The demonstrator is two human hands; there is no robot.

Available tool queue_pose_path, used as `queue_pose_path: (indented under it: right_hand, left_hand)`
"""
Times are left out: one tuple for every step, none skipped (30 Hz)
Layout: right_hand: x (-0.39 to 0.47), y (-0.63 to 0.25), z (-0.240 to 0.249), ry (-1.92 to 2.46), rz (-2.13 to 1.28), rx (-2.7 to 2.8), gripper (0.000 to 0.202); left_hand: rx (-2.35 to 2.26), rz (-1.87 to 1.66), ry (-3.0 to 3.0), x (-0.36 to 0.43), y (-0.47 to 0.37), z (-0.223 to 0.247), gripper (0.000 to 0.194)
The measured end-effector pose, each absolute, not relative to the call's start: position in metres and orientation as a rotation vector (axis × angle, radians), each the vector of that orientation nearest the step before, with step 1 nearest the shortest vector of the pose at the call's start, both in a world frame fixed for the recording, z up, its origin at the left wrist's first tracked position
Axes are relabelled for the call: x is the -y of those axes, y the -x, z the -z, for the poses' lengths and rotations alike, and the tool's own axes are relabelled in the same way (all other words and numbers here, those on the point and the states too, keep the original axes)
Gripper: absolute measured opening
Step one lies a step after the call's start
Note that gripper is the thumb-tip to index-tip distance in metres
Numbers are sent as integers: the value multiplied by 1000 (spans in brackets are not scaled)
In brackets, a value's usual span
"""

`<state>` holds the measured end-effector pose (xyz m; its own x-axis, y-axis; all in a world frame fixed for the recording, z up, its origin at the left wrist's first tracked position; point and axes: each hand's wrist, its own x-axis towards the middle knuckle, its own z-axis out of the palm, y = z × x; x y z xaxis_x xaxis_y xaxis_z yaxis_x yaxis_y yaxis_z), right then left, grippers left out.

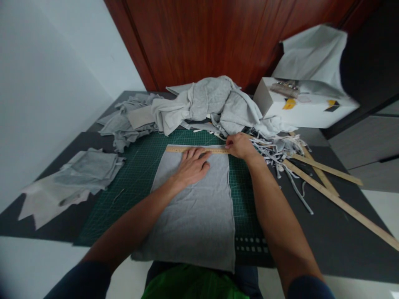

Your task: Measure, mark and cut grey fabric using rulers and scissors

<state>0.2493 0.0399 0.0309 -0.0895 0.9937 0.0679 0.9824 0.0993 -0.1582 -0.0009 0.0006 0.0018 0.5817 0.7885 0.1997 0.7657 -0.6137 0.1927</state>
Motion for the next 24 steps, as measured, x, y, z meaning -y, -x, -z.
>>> queue_pose_path:
  right_hand:
    - [-40,-250,-31,2012,-102,2198,16]
    - [-39,-250,-31,2007,-98,2194,16]
    - [-39,-250,-31,1995,-94,2195,16]
    - [-39,-249,-31,1978,-93,2199,17]
    - [-39,-248,-32,1966,-95,2205,17]
    - [-39,-248,-32,1961,-101,2209,17]
    - [-39,-247,-31,1964,-109,2209,17]
    - [-39,-247,-31,1977,-117,2202,17]
    - [-39,-247,-31,1994,-125,2193,17]
    - [-39,-247,-32,2009,-132,2183,17]
    - [-39,-247,-32,2016,-135,2175,18]
    - [-39,-246,-32,2012,-135,2176,18]
    - [-40,-246,-32,1999,-133,2183,18]
    - [-40,-247,-32,1980,-134,2193,17]
    - [-40,-247,-32,1966,-138,2201,17]
    - [-40,-248,-31,1961,-141,2203,16]
    - [-41,-250,-30,1967,-141,2196,15]
    - [-41,-253,-29,1978,-137,2181,13]
    - [-42,-256,-28,1987,-133,2163,12]
    - [-42,-259,-27,1989,-132,2146,11]
    - [-42,-263,-27,1981,-134,2132,11]
    - [-43,-267,-26,1966,-143,2117,11]
    - [-43,-271,-26,1949,-154,2098,11]
    - [-43,-274,-26,1934,-160,2073,12]
  left_hand:
    - [-1338,-408,-2719,-1,1,-2,49]
    - [-1339,-405,-2720,-1,1,-2,49]
    - [-1341,-401,-2722,-1,1,-2,49]
    - [-1344,-396,-2724,-1,1,-2,49]
    - [-1347,-393,-2726,-1,1,-2,49]
    - [-1348,-390,-2729,-1,1,-2,49]
    - [-1350,-390,-2732,-1,1,-2,50]
    - [-1353,-391,-2734,-1,1,-1,50]
    - [-1354,-391,-2737,-1,0,-1,50]
    - [-1354,-391,-2739,-1,0,-1,50]
    - [-1353,-391,-2739,-1,0,-1,50]
    - [-1351,-392,-2739,-1,0,-1,50]
    - [-1348,-394,-2738,-1,0,-1,50]
    - [-1347,-395,-2736,-1,0,-1,50]
    - [-1349,-395,-2735,-1,0,-2,50]
    - [-1351,-394,-2735,-1,0,-2,50]
    - [-1353,-393,-2735,-1,0,-1,51]
    - [-1354,-393,-2734,-1,0,-1,51]
    - [-1353,-395,-2732,-1,0,-1,51]
    - [-1350,-398,-2731,-1,0,0,50]
    - [-1348,-404,-2729,-1,0,0,50]
    - [-1347,-411,-2728,-1,0,0,50]
    - [-1344,-415,-2726,-1,0,0,50]
    - [-1343,-419,-2724,-1,0,0,50]
